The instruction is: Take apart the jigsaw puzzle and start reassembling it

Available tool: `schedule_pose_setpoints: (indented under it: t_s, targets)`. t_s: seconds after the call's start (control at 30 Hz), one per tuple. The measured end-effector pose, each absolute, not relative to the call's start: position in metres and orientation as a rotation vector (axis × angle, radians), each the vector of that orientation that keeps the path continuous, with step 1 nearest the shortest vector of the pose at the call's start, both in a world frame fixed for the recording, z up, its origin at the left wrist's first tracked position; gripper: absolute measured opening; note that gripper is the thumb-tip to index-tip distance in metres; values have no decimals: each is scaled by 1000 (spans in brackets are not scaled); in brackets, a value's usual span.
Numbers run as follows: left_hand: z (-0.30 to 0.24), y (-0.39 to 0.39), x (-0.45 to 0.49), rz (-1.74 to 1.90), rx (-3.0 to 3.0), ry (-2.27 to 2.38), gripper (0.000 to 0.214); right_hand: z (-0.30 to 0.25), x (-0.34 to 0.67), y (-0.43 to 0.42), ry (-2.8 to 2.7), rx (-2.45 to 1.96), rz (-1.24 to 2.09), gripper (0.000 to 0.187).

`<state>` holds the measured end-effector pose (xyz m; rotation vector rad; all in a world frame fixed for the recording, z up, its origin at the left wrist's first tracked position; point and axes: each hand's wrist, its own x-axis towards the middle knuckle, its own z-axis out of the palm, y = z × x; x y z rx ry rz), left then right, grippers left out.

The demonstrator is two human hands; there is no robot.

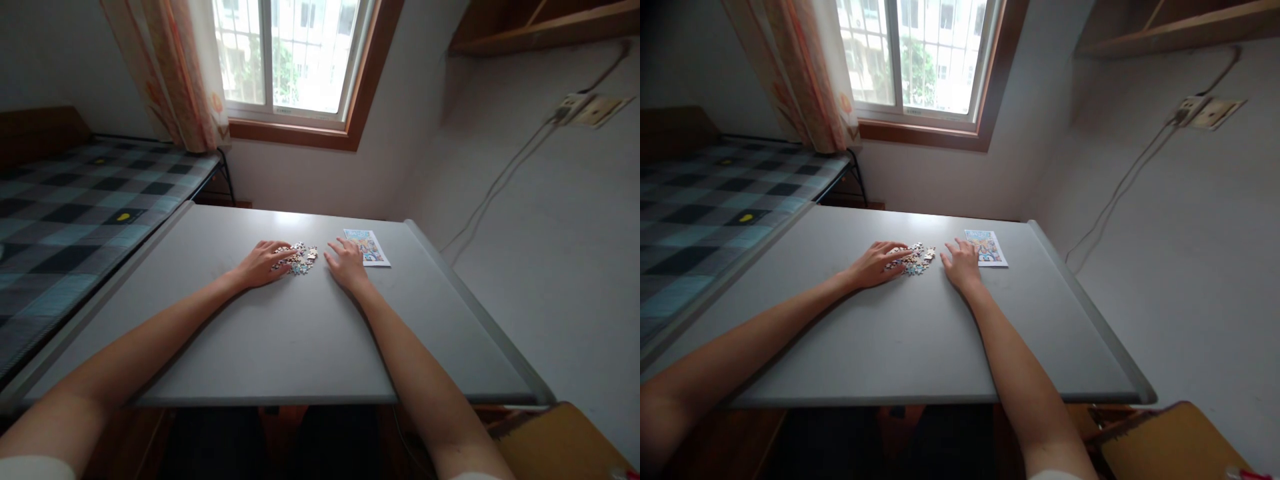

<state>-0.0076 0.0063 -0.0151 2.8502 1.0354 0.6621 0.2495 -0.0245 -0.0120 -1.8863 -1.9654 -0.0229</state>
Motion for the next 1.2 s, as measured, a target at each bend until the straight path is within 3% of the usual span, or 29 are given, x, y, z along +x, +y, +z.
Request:
schedule_pose_setpoints:
  t_s: [0.17,0.27,0.57,0.73,0.93,1.2]
  targets:
    - [-22,3,-2,494,2704,1368,83,-16,271,-21,-1866,-2204,42,57]
    - [-24,0,1,363,2697,1361,92,-17,284,-20,-1862,-2268,91,59]
    - [-19,-2,0,445,2718,1206,73,-8,285,-16,-1867,-2111,-28,50]
    - [-17,-3,0,496,2763,1103,57,-6,267,-19,-1940,-2055,-46,55]
    - [-18,-2,0,492,2747,1121,57,-6,272,-25,-1673,-2407,36,62]
    - [-18,-2,0,507,2759,1116,57,-13,265,-18,-2041,-1996,32,56]
